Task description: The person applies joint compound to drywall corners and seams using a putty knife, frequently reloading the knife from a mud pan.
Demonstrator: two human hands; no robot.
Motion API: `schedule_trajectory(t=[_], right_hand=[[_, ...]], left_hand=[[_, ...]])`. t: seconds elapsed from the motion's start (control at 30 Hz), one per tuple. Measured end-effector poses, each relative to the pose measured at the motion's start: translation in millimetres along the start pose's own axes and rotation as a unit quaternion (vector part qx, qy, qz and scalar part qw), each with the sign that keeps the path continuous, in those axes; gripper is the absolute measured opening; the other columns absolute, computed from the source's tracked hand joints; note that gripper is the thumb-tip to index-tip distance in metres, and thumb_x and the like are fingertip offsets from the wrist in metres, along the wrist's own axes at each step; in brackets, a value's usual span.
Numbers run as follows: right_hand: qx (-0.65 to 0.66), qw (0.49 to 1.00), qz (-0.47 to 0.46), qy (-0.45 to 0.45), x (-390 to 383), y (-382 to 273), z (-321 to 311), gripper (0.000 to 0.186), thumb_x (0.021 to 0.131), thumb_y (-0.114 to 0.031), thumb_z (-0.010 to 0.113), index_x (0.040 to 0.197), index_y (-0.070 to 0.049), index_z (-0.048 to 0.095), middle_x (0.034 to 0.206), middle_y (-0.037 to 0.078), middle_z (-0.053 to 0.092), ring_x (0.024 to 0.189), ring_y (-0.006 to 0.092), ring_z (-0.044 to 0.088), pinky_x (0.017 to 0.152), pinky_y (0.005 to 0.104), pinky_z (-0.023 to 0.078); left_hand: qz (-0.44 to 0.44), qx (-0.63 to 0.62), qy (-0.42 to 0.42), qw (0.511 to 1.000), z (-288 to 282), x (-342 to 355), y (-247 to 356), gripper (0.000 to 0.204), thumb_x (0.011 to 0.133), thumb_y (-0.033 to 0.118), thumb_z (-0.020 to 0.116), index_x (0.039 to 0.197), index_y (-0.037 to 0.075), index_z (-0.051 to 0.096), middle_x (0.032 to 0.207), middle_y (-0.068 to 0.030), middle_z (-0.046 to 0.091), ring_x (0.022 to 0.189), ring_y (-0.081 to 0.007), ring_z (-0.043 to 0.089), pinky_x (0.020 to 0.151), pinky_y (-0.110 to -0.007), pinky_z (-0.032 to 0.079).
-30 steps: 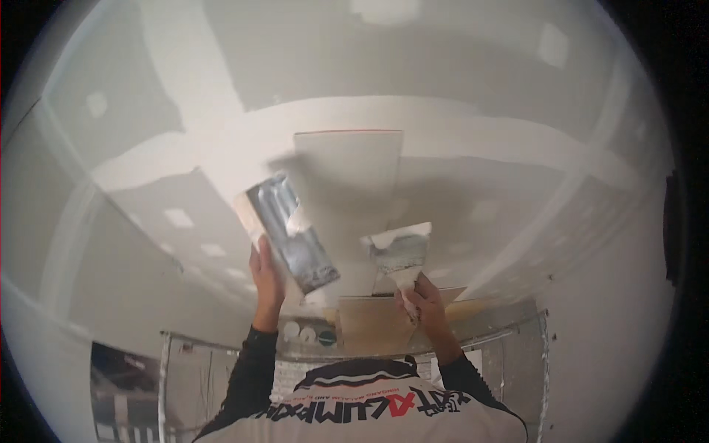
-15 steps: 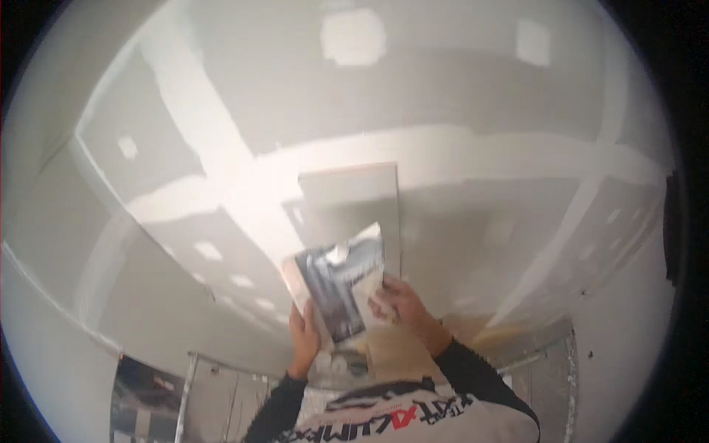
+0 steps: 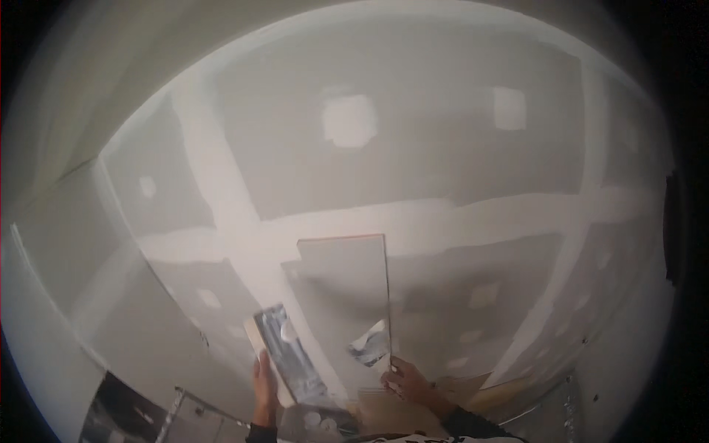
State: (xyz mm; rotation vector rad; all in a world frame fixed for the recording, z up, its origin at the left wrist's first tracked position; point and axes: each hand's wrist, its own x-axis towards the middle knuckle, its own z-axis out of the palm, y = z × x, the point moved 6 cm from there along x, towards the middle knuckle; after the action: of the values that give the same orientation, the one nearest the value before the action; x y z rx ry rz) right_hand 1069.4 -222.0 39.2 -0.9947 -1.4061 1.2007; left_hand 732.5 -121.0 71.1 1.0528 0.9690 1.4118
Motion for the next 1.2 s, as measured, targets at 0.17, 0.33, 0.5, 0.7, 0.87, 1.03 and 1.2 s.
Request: schedule_trajectory(t=[0.17,0.33,0.5,0.7,0.87,1.03,1.2], right_hand=[[0.395,0.898,0.184,-0.067,2.5,0.5,10.0,0.041,0.099,-0.01,0.06,0.137,-0.003,0.049,0.096,0.01,0.06,0.081,0.0175,0.06,0.071,0.031,0.053],[0.483,0.853,0.169,-0.1,43.3,6.8,18.3,0.04,0.099,-0.012,0.06,0.137,-0.003,0.049,0.098,0.009,0.06,0.078,0.0166,0.059,0.066,0.0306,0.051],[0.363,0.919,0.075,-0.136,72.8,-45.1,30.4,0.033,0.099,-0.009,0.058,0.131,-0.001,0.054,0.092,0.007,0.06,0.073,0.0138,0.056,0.064,0.0297,0.049],[-0.344,0.876,-0.318,-0.112,42.0,-77.0,43.1,0.043,0.093,-0.001,0.056,0.136,-0.011,0.06,0.137,0.014,0.051,0.115,0.0272,0.064,0.085,0.0356,0.056],[-0.499,0.801,-0.323,-0.075,28.0,-44.1,46.5,0.068,0.085,0.003,0.056,0.148,-0.022,0.051,0.143,0.012,0.045,0.108,0.0337,0.066,0.087,0.0403,0.059],[-0.019,0.995,0.09,-0.045,40.3,58.4,1.5,0.038,0.096,-0.001,0.055,0.134,-0.004,0.054,0.115,0.012,0.06,0.09,0.0224,0.066,0.078,0.0347,0.058],[0.375,0.885,0.277,0.002,19.6,63.5,56.0,0.027,0.097,-0.004,0.057,0.124,-0.003,0.054,0.101,0.01,0.06,0.08,0.017,0.059,0.068,0.031,0.051]], left_hand=[[0.165,0.168,0.046,0.971,48.8,16.6,4.1,0.052,0.108,0.031,0.047,0.143,-0.007,0.045,0.138,-0.0168,0.054,0.128,-0.0244,0.05,0.109,-0.034,0.038],[0.157,0.216,0.03,0.963,98.2,-27.6,-2.0,0.043,0.108,0.027,0.047,0.133,-0.007,0.051,0.118,-0.0136,0.064,0.108,-0.0173,0.057,0.094,-0.031,0.046],[0.143,0.144,0.068,0.977,56.4,-62.7,-35.2,0.041,0.108,0.023,0.049,0.135,-0.009,0.05,0.121,-0.0121,0.063,0.109,-0.0156,0.057,0.094,-0.031,0.046],[-0.101,-0.138,-0.015,0.985,41.6,-52.6,-75.1,0.048,0.107,0.036,0.048,0.136,-0.003,0.053,0.123,-0.0146,0.065,0.106,-0.0225,0.066,0.092,-0.034,0.055],[-0.151,-0.157,-0.013,0.976,2.4,-46.9,-67.1,0.052,0.105,0.04,0.051,0.134,-0.003,0.054,0.116,-0.015,0.068,0.095,-0.0225,0.07,0.084,-0.037,0.059],[-0.024,-0.05,0.079,0.995,-37.0,-23.9,-26.6,0.052,0.106,0.04,0.051,0.13,-0.006,0.056,0.112,-0.0139,0.067,0.1,-0.0212,0.067,0.085,-0.035,0.056],[0.164,0.158,0.152,0.962,-23.7,-8.8,-9.3,0.049,0.107,0.036,0.049,0.129,-0.007,0.055,0.11,-0.0159,0.069,0.105,-0.0217,0.063,0.091,-0.035,0.048]])
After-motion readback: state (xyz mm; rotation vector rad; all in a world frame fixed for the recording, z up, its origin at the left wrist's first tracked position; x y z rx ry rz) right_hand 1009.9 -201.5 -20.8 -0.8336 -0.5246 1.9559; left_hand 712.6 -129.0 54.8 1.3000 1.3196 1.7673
